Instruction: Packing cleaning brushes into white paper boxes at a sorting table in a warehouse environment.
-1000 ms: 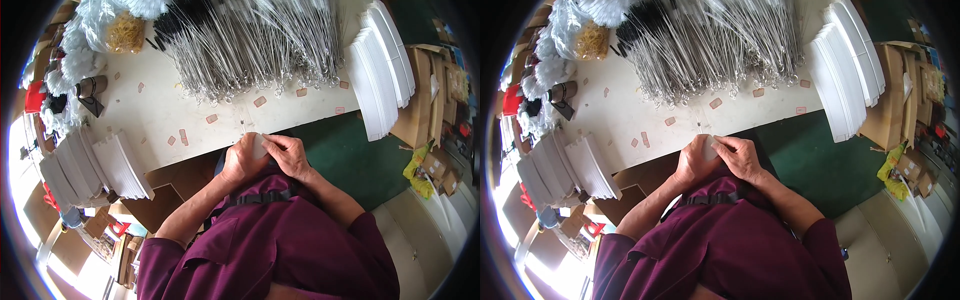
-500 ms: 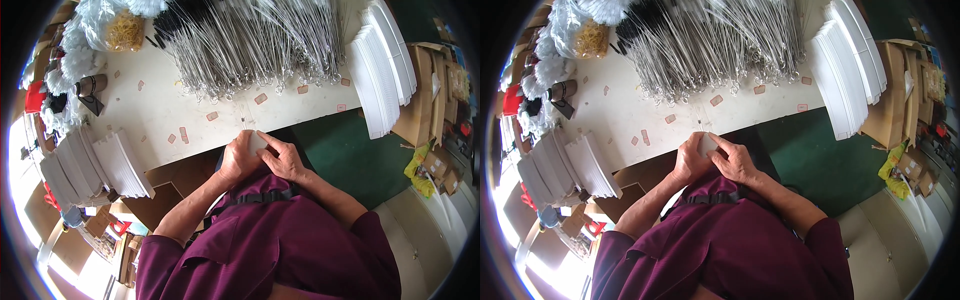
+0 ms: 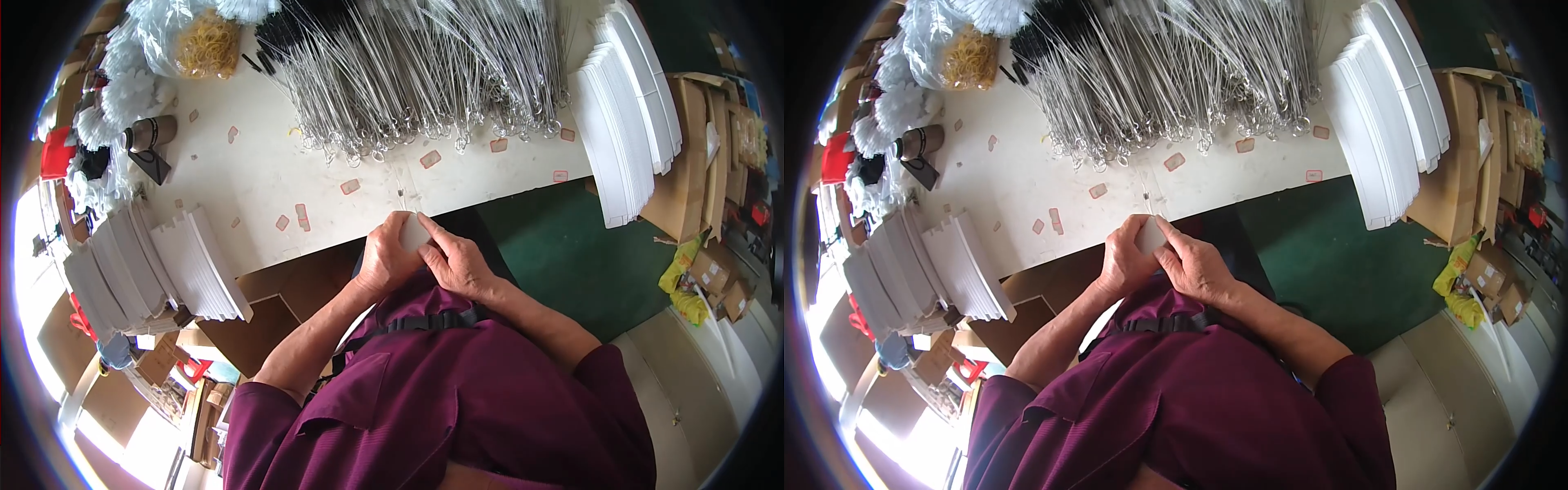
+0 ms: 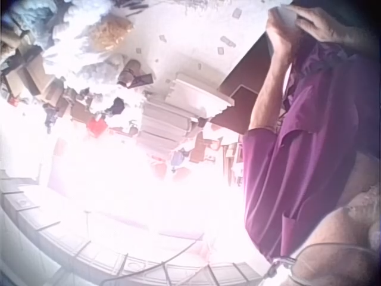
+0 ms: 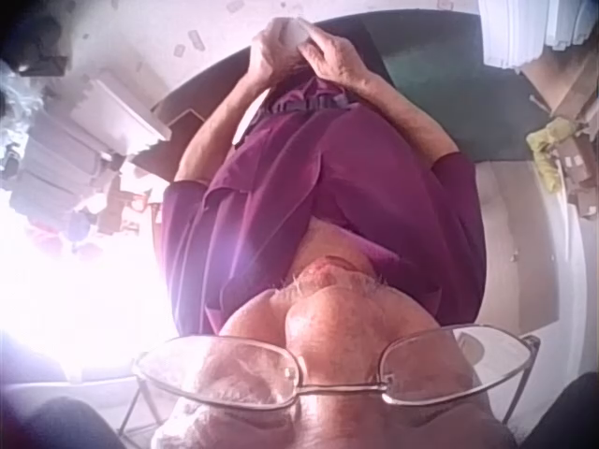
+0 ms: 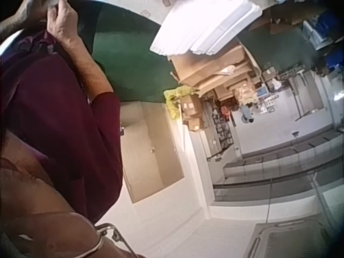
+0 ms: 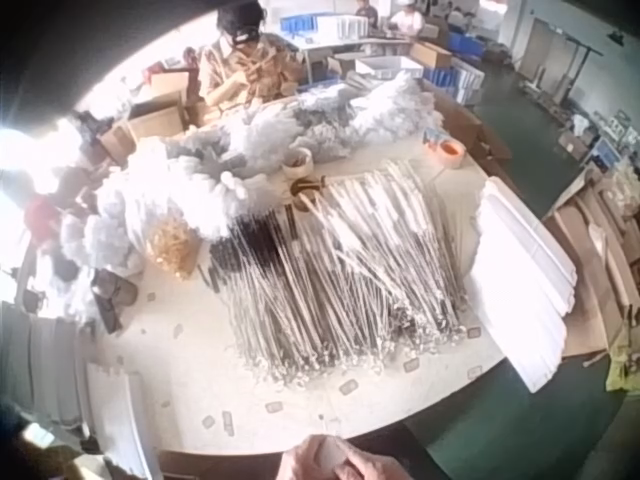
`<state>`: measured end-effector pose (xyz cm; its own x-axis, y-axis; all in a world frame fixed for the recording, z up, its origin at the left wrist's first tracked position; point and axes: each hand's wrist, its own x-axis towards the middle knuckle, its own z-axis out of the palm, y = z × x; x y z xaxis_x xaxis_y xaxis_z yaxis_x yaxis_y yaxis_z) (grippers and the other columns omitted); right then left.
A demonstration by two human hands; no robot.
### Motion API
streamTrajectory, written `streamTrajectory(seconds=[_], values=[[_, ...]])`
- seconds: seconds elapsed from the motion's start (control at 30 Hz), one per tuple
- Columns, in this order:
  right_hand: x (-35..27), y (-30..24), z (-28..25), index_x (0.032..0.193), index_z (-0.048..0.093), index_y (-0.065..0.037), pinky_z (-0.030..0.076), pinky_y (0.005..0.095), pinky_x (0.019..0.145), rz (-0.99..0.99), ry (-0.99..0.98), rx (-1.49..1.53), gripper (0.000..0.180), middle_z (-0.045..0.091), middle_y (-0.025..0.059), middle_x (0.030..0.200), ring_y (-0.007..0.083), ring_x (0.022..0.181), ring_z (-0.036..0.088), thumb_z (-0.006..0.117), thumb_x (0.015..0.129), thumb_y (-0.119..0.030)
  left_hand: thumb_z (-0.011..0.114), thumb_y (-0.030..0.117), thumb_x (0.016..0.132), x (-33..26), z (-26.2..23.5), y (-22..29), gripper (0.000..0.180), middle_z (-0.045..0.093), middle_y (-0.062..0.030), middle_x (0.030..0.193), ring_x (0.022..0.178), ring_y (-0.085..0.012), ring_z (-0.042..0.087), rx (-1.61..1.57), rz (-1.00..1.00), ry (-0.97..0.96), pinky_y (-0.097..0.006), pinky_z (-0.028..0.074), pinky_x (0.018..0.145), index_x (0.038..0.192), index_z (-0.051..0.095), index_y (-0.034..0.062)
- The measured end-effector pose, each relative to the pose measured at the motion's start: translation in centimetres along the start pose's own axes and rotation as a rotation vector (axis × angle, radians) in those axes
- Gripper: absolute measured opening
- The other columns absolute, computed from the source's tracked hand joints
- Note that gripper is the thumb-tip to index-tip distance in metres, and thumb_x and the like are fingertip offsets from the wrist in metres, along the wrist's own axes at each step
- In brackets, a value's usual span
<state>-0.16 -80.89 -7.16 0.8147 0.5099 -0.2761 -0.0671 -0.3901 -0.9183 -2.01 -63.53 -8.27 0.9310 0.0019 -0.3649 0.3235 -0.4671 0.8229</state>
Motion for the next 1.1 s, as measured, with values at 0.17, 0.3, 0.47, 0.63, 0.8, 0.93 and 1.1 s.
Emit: streamTrajectory(seconds=[0.17, 0.3, 0.47, 0.63, 0.8, 0.93, 1.1], values=[[0.2, 0.1, 0.4, 0.143, 0.05, 0.0, 0.056, 0.0413, 0.082, 0.062, -0.013, 0.127, 0.048, 0.069, 0.0284, 0.107, 0.043, 0.098, 0.069, 0.06, 0.099, -0.016, 0.079, 0.018, 0.074, -0.5, -0.1, -0.6, 0.052, 0.07, -0.0266, 0.09, 0.083, -0.0422, 0.071, 0.087, 0.063, 0.028, -0.047, 0.059, 0.073, 0.117, 0.057, -0.0022], [0.5, 1.1, 0.9, 0.136, 0.06, -0.002, 0.057, 0.0355, 0.07, -0.031, 0.109, 0.125, 0.04, 0.074, 0.021, 0.095, 0.0315, 0.08, 0.074, 0.065, 0.098, -0.015, 0.078, 0.014, 0.074, -0.7, 0.2, 0.2, 0.048, 0.07, -0.0258, 0.093, 0.084, -0.0426, 0.071, 0.157, 0.022, 0.005, -0.046, 0.059, 0.071, 0.115, 0.059, -0.0012], [0.3, 0.8, 0.7, 0.131, 0.063, -0.001, 0.048, 0.0253, 0.053, 0.41, 0.043, 0.51, 0.037, 0.068, 0.0037, 0.073, 0.0058, 0.057, 0.058, 0.066, 0.097, -0.014, 0.078, 0.025, 0.077, -0.8, -1.0, 1.2, 0.056, 0.07, -0.0252, 0.101, 0.094, -0.0408, 0.071, 0.254, -0.03, -0.095, -0.046, 0.059, 0.079, 0.122, 0.058, -0.0015], [1.6, 2.7, -0.1, 0.123, 0.064, 0.002, 0.055, 0.0308, 0.063, 0.316, 0.075, 0.34, 0.038, 0.073, 0.0127, 0.09, 0.0171, 0.066, 0.069, 0.067, 0.096, -0.025, 0.082, 0.023, 0.074, -2.0, -5.3, -2.7, 0.057, 0.068, -0.0223, 0.108, 0.097, -0.0397, 0.07, 0.353, 0.022, -0.096, -0.046, 0.058, 0.081, 0.121, 0.059, 0.0003], [2.7, 6.8, -6.6, 0.108, 0.07, -0.004, 0.059, 0.0371, 0.069, 0.167, 0.497, -0.189, 0.023, 0.075, 0.0141, 0.095, 0.0284, 0.078, 0.074, 0.069, 0.091, -0.021, 0.078, 0.013, 0.076, -0.4, -12.7, -7.3, 0.051, 0.064, -0.0215, 0.109, 0.096, -0.0432, 0.066, 0.6, 0.016, 0.086, -0.05, 0.056, 0.08, 0.121, 0.057, 0.0048], [2.9, 9.7, -14.5, 0.11, 0.069, -0.005, 0.057, 0.0368, 0.069, 0.209, 0.739, -0.414, 0.024, 0.075, 0.0119, 0.095, 0.0247, 0.072, 0.07, 0.071, 0.09, -0.018, 0.077, 0.02, 0.081, 1.7, -16.8, -8.6, 0.05, 0.067, -0.0195, 0.108, 0.095, -0.0421, 0.067, 0.718, -0.114, 0.188, -0.05, 0.055, 0.08, 0.124, 0.057, 0.0055], [4.9, 11.0, -19.8, 0.113, 0.069, -0.003, 0.057, 0.0377, 0.073, 0.262, 0.767, -0.366, 0.033, 0.075, 0.0128, 0.095, 0.0251, 0.074, 0.071, 0.072, 0.091, -0.027, 0.076, 0.032, 0.084, 3.3, -19.0, -12.2, 0.045, 0.069, -0.0212, 0.104, 0.096, -0.0421, 0.067, 0.66, -0.22, 0.305, -0.05, 0.053, 0.081, 0.117, 0.061, 0.0043]])
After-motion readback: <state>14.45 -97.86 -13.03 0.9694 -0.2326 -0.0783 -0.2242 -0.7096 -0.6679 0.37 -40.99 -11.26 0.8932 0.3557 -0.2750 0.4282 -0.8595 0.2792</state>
